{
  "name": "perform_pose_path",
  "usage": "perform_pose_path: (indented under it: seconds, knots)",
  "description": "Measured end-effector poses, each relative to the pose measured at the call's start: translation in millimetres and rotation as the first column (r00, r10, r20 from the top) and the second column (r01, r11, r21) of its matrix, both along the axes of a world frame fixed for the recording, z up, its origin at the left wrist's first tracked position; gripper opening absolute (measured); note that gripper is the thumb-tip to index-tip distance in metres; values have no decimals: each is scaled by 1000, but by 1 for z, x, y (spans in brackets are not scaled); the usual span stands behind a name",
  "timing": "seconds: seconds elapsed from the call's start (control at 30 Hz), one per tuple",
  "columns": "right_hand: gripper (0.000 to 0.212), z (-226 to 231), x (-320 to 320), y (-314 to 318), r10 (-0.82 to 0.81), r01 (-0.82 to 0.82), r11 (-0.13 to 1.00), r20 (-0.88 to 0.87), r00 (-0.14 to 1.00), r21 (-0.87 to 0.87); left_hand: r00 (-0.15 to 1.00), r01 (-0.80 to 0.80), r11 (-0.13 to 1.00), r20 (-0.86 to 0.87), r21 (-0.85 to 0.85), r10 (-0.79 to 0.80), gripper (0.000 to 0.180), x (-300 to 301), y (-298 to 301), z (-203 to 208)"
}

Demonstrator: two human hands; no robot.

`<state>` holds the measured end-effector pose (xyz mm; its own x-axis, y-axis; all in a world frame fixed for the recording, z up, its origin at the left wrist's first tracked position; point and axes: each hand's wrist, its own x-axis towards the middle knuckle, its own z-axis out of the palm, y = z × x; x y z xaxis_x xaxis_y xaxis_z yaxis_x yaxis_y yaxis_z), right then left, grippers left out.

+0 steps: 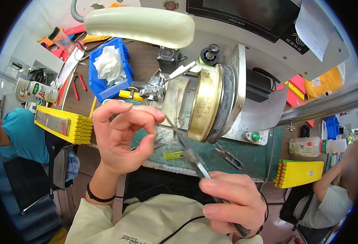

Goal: Applying adhesive to small components, manipulating them with pliers, and labeling a strip of assembled parts.

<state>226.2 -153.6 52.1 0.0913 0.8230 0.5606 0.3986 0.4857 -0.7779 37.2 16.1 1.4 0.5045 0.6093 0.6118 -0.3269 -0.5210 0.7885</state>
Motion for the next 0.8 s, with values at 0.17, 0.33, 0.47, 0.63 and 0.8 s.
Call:
perform_pose_path:
  seconds: [0.17, 0.33, 0.47, 0.63, 0.8]
  knots:
    - [23, -3, -3, -4, -114, 112, 993, -94, 989, -18, 1000, 8, 1000, 29, 18, -9, 71, 1, 0, -2]
    - [19, -14, 6, 2, -37, 65, 988, -195, 980, 137, 1000, 10, 1000, 6, 1, -10, 68, 2, -1, -1]
    - [26, -14, 5, 3, -25, 93, 983, -393, 919, 157, 1000, 1, 1000, 3, 7, -1, 68, 0, -1, -1]
    - [27, -8, 4, 9, -66, 96, 992, -301, 951, 84, 1000, -1, 1000, 5, -5, 1, 69, 1, -2, -2]
    - [31, -11, 7, 10, -7, 18, 996, -129, 992, 83, 1000, -2, 1000, 3, 14, 2, 70, 0, -2, -3]
